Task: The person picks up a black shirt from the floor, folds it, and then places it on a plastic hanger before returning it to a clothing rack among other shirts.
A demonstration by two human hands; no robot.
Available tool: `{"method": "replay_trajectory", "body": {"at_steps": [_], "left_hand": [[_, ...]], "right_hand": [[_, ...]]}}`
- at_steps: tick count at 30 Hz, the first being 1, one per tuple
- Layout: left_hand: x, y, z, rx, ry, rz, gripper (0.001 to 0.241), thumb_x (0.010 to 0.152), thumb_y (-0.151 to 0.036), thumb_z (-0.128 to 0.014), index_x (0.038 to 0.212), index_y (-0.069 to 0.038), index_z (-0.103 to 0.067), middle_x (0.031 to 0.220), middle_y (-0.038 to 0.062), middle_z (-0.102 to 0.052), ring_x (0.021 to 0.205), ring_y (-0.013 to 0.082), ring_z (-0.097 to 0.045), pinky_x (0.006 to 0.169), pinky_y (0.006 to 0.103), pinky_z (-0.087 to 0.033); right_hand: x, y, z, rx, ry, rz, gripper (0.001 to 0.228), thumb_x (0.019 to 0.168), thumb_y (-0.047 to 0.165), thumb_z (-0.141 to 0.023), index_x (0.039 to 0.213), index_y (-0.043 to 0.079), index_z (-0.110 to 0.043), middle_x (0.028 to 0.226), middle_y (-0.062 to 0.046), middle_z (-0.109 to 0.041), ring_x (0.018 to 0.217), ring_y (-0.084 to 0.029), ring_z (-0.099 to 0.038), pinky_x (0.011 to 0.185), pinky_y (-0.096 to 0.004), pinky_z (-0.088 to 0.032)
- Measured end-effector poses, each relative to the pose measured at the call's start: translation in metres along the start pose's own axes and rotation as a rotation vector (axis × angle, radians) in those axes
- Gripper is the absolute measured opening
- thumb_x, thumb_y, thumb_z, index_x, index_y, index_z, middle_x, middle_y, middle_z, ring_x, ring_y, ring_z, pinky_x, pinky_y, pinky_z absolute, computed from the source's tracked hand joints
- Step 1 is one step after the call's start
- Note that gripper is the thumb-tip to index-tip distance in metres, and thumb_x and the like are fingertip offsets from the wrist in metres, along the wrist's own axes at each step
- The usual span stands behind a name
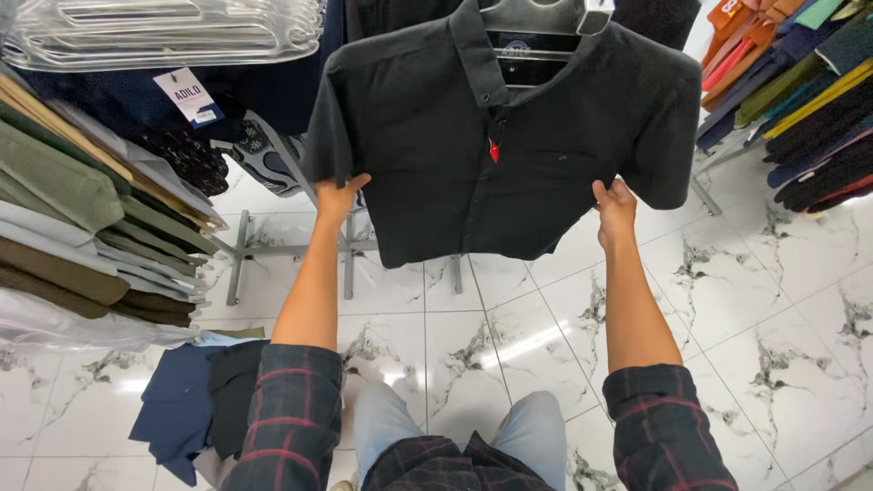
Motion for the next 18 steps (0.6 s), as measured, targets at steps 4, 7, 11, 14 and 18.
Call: {"method": "replay_trajectory", "body": {"at_steps": [4, 7, 11, 14, 18], "left_hand": [[0.001, 0.005, -0.018, 1.216, 0.083, -0.778, 0.034, 0.089, -0.037, -0.084, 0.115, -0.017, -0.074, 0.073, 0.007, -0.074, 0.085, 0.0196, -0.077, 0.083, 0.0366, -0.056], [-0.018, 0.01, -0.013, 0.097, 0.105, -0.158, 0.048, 0.093, -0.034, -0.087, 0.117, 0.002, -0.067, 0.104, 0.02, -0.074, 0.103, 0.0348, -0.071, 0.094, 0.049, -0.05], [-0.001, 0.024, -0.018, 0.124, -0.033, -0.33, 0.031, 0.088, -0.017, -0.088, 0.102, 0.003, -0.07, 0.096, 0.024, -0.073, 0.094, 0.0379, -0.071, 0.087, 0.0513, -0.049], [-0.001, 0.031, -0.019, 0.07, 0.075, -0.133, 0.038, 0.101, -0.042, -0.075, 0.106, -0.003, -0.074, 0.104, 0.016, -0.075, 0.106, 0.0348, -0.07, 0.094, 0.0535, -0.046], [-0.024, 0.005, -0.025, 0.169, 0.244, -0.233, 0.051, 0.09, -0.036, -0.083, 0.122, -0.001, -0.067, 0.118, 0.021, -0.071, 0.122, 0.0428, -0.06, 0.104, 0.0529, -0.045]], "right_hand": [[-0.029, 0.037, -0.023, 0.057, 0.096, 0.05, 0.034, 0.1, 0.014, -0.077, 0.132, 0.014, -0.065, 0.116, -0.003, -0.071, 0.109, -0.014, -0.065, 0.102, -0.034, -0.052], [-0.035, 0.026, -0.019, -0.017, 0.122, 0.029, 0.042, 0.096, 0.012, -0.08, 0.135, 0.012, -0.064, 0.123, -0.006, -0.072, 0.117, -0.019, -0.067, 0.109, -0.039, -0.049], [-0.013, -0.02, -0.01, 0.02, 0.08, 0.057, 0.037, 0.094, 0.013, -0.083, 0.128, 0.01, -0.068, 0.113, -0.003, -0.073, 0.107, -0.012, -0.068, 0.105, -0.034, -0.052], [-0.034, -0.009, -0.012, 0.105, 0.048, 0.119, 0.042, 0.093, 0.008, -0.083, 0.131, 0.003, -0.065, 0.116, -0.009, -0.072, 0.111, -0.018, -0.069, 0.106, -0.036, -0.052], [-0.038, -0.03, -0.018, 0.066, 0.202, 0.078, 0.053, 0.083, 0.0, -0.084, 0.133, 0.005, -0.065, 0.119, -0.006, -0.07, 0.113, -0.017, -0.066, 0.107, -0.037, -0.051]]}}
Point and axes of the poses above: each hand's wrist, its own x-axis towards the middle knuckle, its own z-axis out of the back of the hand, y = z × x, the point moved 2 cm from there along x, towards the middle knuckle
